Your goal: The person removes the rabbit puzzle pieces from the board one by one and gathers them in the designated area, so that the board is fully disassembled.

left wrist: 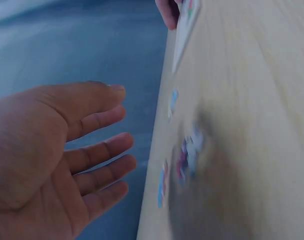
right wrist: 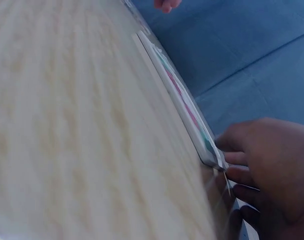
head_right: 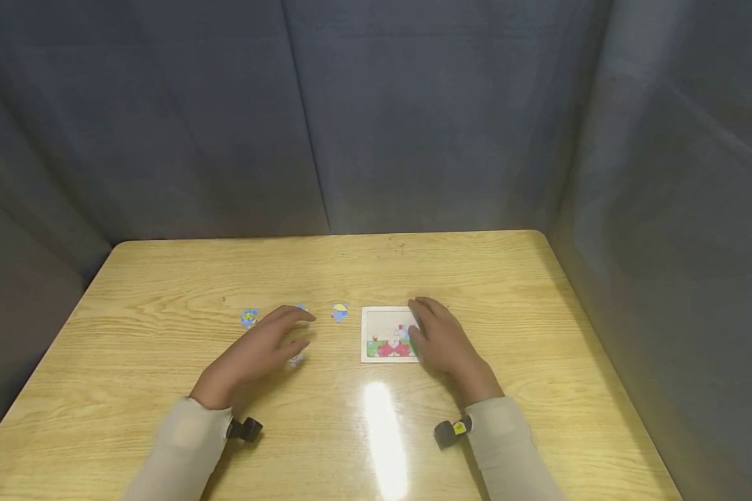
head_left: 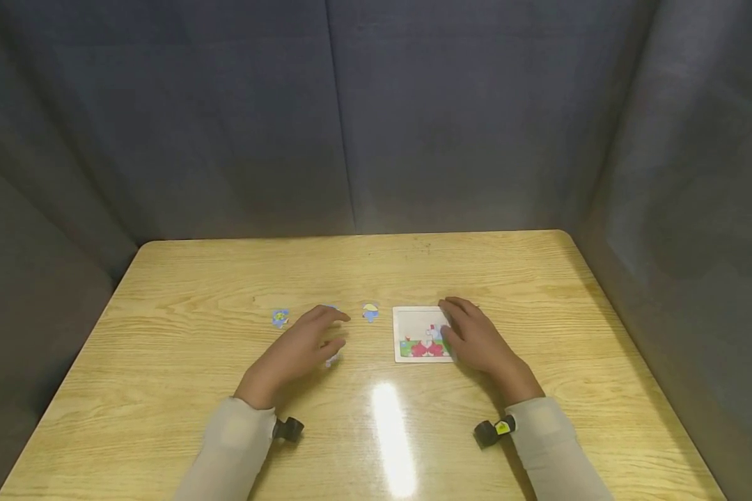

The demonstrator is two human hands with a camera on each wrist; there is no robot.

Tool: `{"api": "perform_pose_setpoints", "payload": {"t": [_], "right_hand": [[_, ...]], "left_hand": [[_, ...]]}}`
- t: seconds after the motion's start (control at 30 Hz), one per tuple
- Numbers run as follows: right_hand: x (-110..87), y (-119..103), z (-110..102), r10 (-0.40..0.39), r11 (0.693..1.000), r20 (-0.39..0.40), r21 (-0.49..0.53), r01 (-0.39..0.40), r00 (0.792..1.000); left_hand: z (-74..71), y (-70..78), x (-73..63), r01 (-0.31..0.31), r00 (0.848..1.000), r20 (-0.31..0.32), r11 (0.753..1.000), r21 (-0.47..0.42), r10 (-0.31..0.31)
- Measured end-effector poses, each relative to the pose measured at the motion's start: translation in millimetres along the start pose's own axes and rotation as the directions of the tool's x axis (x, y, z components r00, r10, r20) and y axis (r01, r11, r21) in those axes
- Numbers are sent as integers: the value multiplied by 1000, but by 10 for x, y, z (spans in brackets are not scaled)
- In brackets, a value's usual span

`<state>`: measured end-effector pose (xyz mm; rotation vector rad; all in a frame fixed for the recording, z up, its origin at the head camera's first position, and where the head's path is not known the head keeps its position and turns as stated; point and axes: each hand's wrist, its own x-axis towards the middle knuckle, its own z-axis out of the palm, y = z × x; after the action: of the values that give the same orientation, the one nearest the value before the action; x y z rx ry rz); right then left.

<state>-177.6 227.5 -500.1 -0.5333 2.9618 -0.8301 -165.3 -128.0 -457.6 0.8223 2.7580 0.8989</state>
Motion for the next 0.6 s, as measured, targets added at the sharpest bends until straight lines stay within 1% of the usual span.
{"api": "perform_pose_setpoints", "payload": {"t": [0.13,0.23,0.4,0.53,0.6], "right_hand": [[-9,39,-39,-36,999,25,24,35,999],[-17,58,-62,-56,998,35,31,54,998],[-35,58,-93,-67,996,64,55,64,996],[-41,64,-106,-78,995,86,64,73,993],[-42,67,-110,-80,995,92,61,75,993]], "left_hand": [[21,126,125,-8,1000,14,1000,-8,8],[74,228,241,-18,999,40,1000,-1,18],[216,394,408,-48,993,104,999,17,46],[339,507,514,-52,986,156,999,2,51],[396,560,558,-55,984,168,998,-10,56]]}}
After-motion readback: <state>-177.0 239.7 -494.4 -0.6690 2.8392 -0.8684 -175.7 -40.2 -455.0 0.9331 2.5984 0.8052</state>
